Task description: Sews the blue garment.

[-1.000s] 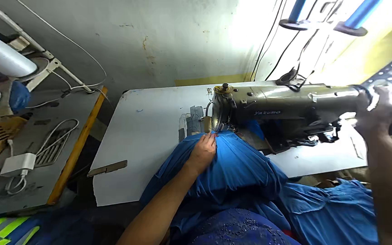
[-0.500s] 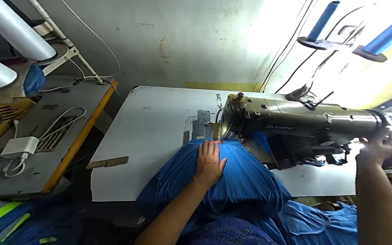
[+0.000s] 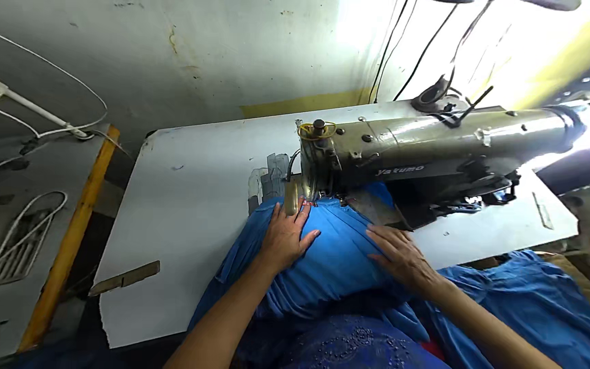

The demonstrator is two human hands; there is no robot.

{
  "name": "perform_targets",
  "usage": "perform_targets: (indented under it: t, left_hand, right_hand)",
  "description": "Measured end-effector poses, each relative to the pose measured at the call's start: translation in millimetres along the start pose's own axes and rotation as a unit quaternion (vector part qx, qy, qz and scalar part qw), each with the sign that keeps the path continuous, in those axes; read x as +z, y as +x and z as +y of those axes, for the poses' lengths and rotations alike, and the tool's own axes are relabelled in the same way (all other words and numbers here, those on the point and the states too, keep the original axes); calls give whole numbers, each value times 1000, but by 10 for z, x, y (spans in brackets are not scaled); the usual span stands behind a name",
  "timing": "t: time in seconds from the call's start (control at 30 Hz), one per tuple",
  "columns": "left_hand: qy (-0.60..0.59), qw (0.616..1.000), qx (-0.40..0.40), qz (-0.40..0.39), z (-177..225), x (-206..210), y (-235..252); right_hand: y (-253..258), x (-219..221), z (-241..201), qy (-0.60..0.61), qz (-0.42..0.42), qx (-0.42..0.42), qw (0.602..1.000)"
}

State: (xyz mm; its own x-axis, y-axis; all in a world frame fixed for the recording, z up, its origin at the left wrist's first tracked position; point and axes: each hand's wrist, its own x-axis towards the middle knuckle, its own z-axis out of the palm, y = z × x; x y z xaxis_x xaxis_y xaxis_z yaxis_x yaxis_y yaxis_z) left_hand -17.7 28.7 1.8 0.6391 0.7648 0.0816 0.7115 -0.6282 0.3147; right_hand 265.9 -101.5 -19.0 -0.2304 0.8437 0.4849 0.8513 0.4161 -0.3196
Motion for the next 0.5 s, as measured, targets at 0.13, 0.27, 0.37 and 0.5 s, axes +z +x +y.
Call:
perform_targets:
  t: [0.13,0.27,0.37,0.5]
  left_hand:
    - [-41,995,87,-3,-371,-112,136]
    - [-82,986,139,40,-554,-163,261]
    - [-131,984,115,30,-474,-255,322]
    - [-100,994,43,-26,-266,-409,416]
  right_hand:
    - [184,88,-225,39,-30,-13,999]
    - [802,76,-733,308,-284,161,893]
    - [1087,534,-1032,519,-248,262,775]
    - [1207,741,-1390,671,-112,384,624]
